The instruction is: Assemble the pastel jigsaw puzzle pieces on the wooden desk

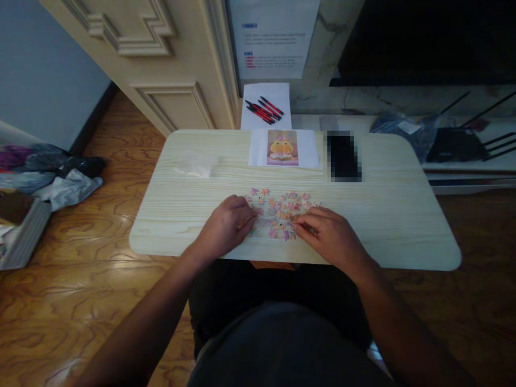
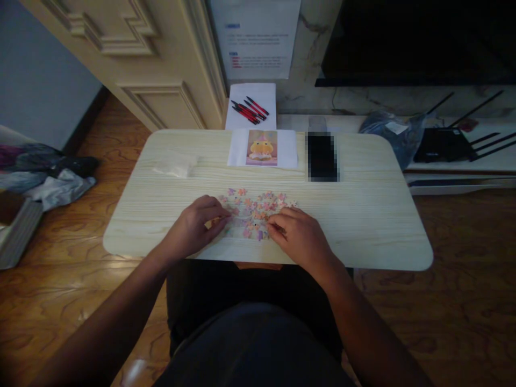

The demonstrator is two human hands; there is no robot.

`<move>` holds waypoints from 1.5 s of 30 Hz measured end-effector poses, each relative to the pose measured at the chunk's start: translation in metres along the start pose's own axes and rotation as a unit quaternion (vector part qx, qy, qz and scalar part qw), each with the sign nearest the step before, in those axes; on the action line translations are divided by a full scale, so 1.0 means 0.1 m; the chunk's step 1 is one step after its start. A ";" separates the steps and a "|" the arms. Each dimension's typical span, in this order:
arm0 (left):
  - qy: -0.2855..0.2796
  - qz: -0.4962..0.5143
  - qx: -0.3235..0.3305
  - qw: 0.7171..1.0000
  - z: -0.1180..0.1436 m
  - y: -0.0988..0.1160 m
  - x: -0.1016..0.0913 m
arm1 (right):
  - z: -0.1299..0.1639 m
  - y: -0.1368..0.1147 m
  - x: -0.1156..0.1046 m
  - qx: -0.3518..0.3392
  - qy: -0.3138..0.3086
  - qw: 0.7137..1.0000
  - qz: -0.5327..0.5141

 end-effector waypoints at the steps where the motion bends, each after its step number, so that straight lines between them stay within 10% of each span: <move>1: -0.001 0.000 0.016 1.000 -0.02 0.03 0.02 | 0.00 0.01 0.02 0.006 -0.004 1.000 -0.017; 16: -0.069 -0.101 0.112 0.986 -0.15 0.27 0.38 | 0.18 0.21 -0.18 0.032 0.024 0.998 -0.049; 45: 0.018 0.014 0.080 0.997 -0.12 0.36 0.46 | 0.27 0.09 0.12 -0.070 0.134 0.988 0.000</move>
Point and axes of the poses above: each hand's wrist, its own z-axis away from the middle knuckle, its own x-axis out of the palm, y = z × x, the point moved 2 cm from there along -z, towards the middle knuckle, and after that the axes turned 1 degree about x, right-handed, at the moved point
